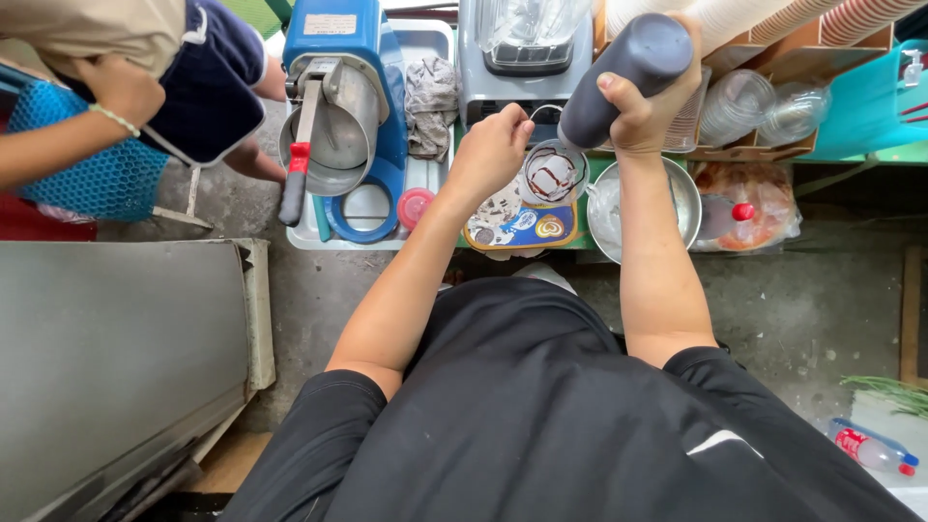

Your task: The person adds chocolate syrup to a cup of shaved ice, then pours Coca-Cola over it. They store the soda bottle in a refrigerator, scoop vanilla ice cream from a tub, and add it to the cup.

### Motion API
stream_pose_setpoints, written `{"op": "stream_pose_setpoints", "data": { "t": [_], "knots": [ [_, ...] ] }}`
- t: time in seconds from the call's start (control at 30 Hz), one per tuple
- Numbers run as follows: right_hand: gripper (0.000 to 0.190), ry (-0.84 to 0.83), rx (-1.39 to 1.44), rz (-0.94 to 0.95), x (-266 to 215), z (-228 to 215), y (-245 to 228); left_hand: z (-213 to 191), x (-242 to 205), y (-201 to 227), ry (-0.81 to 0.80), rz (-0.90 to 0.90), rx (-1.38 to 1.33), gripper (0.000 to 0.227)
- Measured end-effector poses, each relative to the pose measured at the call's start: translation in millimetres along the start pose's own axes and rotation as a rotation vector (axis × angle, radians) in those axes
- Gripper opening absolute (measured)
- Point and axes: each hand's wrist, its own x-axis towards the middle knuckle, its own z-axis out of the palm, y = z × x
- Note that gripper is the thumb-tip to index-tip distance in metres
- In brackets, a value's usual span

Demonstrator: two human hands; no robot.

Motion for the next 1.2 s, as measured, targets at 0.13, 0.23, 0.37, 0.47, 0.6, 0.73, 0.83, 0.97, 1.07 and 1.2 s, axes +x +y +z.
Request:
{"op": "stream_pose_setpoints", "data": {
  "t": [0.13, 0.23, 0.37, 0.47, 0.6, 0.73, 0.83, 0.97, 1.07, 1.2],
  "knots": [
    [0.048, -0.026, 0.023, -0.014, -2, 10, 0, -5, -4, -6, 0.015, -0.027, -0.017, 0.026],
    [0.05, -0.023, 0.01, 0.002, -5, 14, 0, -5, -3, -13, 0.027, -0.035, 0.003, 0.027],
    [0.05, -0.031, -0.071, -0.042, -6, 12, -1, 1, 1, -16, 0.018, -0.008, 0.008, 0.026],
    [0.051, -0.02, -0.126, -0.073, -8, 1, -3, 11, 7, -17, -0.01, 0.029, 0.018, 0.026],
    [0.055, -0.007, -0.191, -0.091, -15, -17, -7, 11, 2, -1, -0.105, -0.022, 0.037, 0.029],
    [0.056, 0.025, -0.245, -0.088, -25, -23, -20, 20, 2, -8, -0.114, 0.078, 0.041, 0.028],
    [0.053, 0.044, -0.23, -0.056, -35, -23, -27, 20, -3, -9, -0.132, 0.105, 0.049, 0.026],
    [0.051, 0.051, -0.23, -0.034, -46, -20, -36, 17, -14, -13, -0.157, 0.113, 0.052, 0.028],
    [0.052, 0.06, -0.232, -0.027, -54, -17, -40, 14, -21, -19, -0.159, 0.135, 0.047, 0.028],
    [0.053, 0.07, -0.22, -0.016, -63, -11, -46, 8, -29, -27, -0.155, 0.155, 0.047, 0.027]
  ]
}}
